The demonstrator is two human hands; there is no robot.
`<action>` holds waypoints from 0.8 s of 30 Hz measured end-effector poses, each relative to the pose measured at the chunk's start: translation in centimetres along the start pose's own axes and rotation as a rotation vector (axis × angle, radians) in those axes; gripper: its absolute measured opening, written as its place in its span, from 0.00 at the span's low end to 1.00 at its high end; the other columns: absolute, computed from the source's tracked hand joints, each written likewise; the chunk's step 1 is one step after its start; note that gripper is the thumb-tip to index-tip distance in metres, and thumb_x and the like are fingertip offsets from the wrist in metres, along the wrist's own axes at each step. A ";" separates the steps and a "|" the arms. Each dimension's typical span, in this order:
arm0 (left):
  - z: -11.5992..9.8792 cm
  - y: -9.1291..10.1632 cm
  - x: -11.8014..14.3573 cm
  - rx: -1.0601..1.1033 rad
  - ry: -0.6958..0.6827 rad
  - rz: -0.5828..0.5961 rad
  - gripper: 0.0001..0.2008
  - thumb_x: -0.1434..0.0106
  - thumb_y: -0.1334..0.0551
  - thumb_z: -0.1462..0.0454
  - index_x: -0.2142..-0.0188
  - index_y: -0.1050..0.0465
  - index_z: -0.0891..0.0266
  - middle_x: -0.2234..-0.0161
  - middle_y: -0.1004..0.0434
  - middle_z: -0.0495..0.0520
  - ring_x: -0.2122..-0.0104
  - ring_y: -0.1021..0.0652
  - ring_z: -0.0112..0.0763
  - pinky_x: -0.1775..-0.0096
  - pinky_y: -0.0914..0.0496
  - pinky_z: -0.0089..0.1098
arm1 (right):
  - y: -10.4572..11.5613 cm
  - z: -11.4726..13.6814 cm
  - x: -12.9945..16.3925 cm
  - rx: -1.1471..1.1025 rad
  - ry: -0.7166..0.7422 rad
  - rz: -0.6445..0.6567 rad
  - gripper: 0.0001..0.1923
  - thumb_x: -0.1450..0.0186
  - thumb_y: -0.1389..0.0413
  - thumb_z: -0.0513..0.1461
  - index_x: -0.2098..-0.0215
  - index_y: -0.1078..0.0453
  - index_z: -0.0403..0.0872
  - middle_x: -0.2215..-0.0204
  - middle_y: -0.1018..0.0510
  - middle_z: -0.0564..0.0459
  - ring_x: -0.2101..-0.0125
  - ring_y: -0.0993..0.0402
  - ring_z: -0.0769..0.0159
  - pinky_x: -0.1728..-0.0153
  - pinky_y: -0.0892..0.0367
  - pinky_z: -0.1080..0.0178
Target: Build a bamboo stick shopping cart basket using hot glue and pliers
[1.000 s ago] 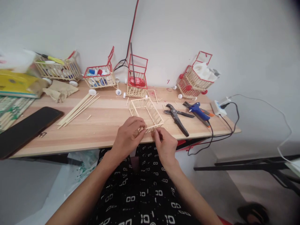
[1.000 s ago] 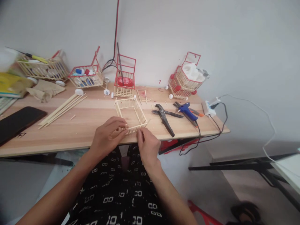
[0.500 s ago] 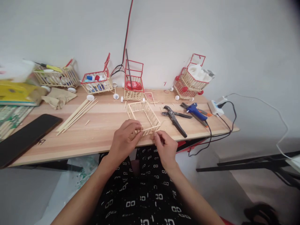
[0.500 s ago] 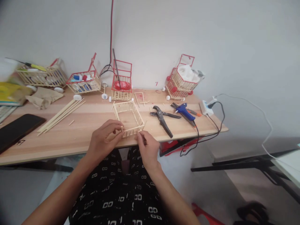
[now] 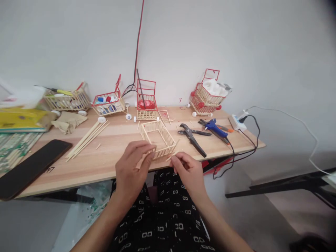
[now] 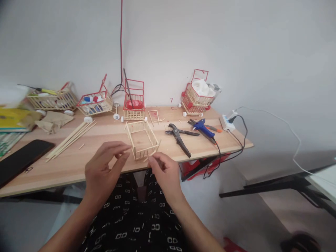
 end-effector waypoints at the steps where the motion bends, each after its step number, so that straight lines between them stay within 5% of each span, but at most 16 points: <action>1: -0.6 -0.1 0.1 0.007 -0.008 0.019 0.08 0.38 0.38 0.70 0.59 0.23 0.61 0.61 0.24 0.53 0.62 0.24 0.28 0.60 0.29 0.29 | 0.0 0.4 0.2 0.069 0.071 0.010 0.11 0.34 0.45 0.41 0.73 0.29 0.46 0.78 0.27 0.57 0.78 0.34 0.72 0.75 0.40 0.69; 6: -2.1 -0.9 0.6 0.138 0.067 0.150 0.06 0.39 0.37 0.69 0.63 0.22 0.59 0.64 0.23 0.52 0.64 0.24 0.28 0.64 0.28 0.27 | -0.3 1.4 0.9 0.250 0.395 0.037 0.07 0.33 0.46 0.36 0.65 0.26 0.48 0.69 0.21 0.53 0.67 0.26 0.68 0.64 0.34 0.67; 11: -2.4 -1.1 1.1 0.206 0.179 0.186 0.05 0.38 0.37 0.67 0.67 0.22 0.59 0.65 0.23 0.52 0.65 0.24 0.30 0.67 0.30 0.28 | 0.1 1.7 1.0 0.356 0.454 0.087 0.10 0.32 0.48 0.36 0.66 0.25 0.50 0.70 0.21 0.52 0.66 0.25 0.66 0.63 0.31 0.65; 14: -2.6 -0.7 1.1 0.237 0.300 0.142 0.03 0.38 0.38 0.65 0.66 0.23 0.58 0.66 0.22 0.52 0.65 0.24 0.31 0.65 0.31 0.30 | 2.1 1.4 -0.5 0.473 0.472 0.032 0.10 0.32 0.48 0.39 0.58 0.25 0.52 0.61 0.20 0.50 0.56 0.26 0.61 0.52 0.32 0.58; 18: -2.1 -0.3 0.8 0.539 0.584 0.120 0.03 0.37 0.37 0.62 0.67 0.26 0.59 0.68 0.22 0.50 0.72 0.27 0.26 0.70 0.33 0.26 | 6.9 -1.1 -4.8 0.841 0.280 -0.075 0.23 0.32 0.50 0.46 0.42 0.35 0.44 0.42 0.33 0.39 0.40 0.40 0.52 0.42 0.42 0.49; 20: -1.5 -0.2 0.5 0.793 0.717 0.111 0.04 0.38 0.36 0.62 0.67 0.28 0.60 0.70 0.23 0.49 0.76 0.31 0.22 0.73 0.35 0.23 | 8.9 -3.1 -6.9 1.041 0.128 -0.015 0.30 0.33 0.50 0.49 0.40 0.38 0.38 0.39 0.39 0.33 0.37 0.47 0.46 0.40 0.47 0.47; 24: -0.3 0.0 0.1 1.176 0.911 0.055 0.08 0.42 0.32 0.63 0.68 0.28 0.64 0.71 0.23 0.50 0.76 0.31 0.19 0.73 0.35 0.20 | 10.8 -6.1 -9.2 1.230 -0.051 0.189 0.35 0.34 0.51 0.54 0.38 0.43 0.40 0.38 0.40 0.32 0.38 0.46 0.44 0.43 0.44 0.48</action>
Point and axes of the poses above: each hand's wrist, its own x-axis away from the middle knuckle, its own y-axis out of the back of the hand, z = x × y, the point moved 1 cm from there along -x, towards the middle knuckle
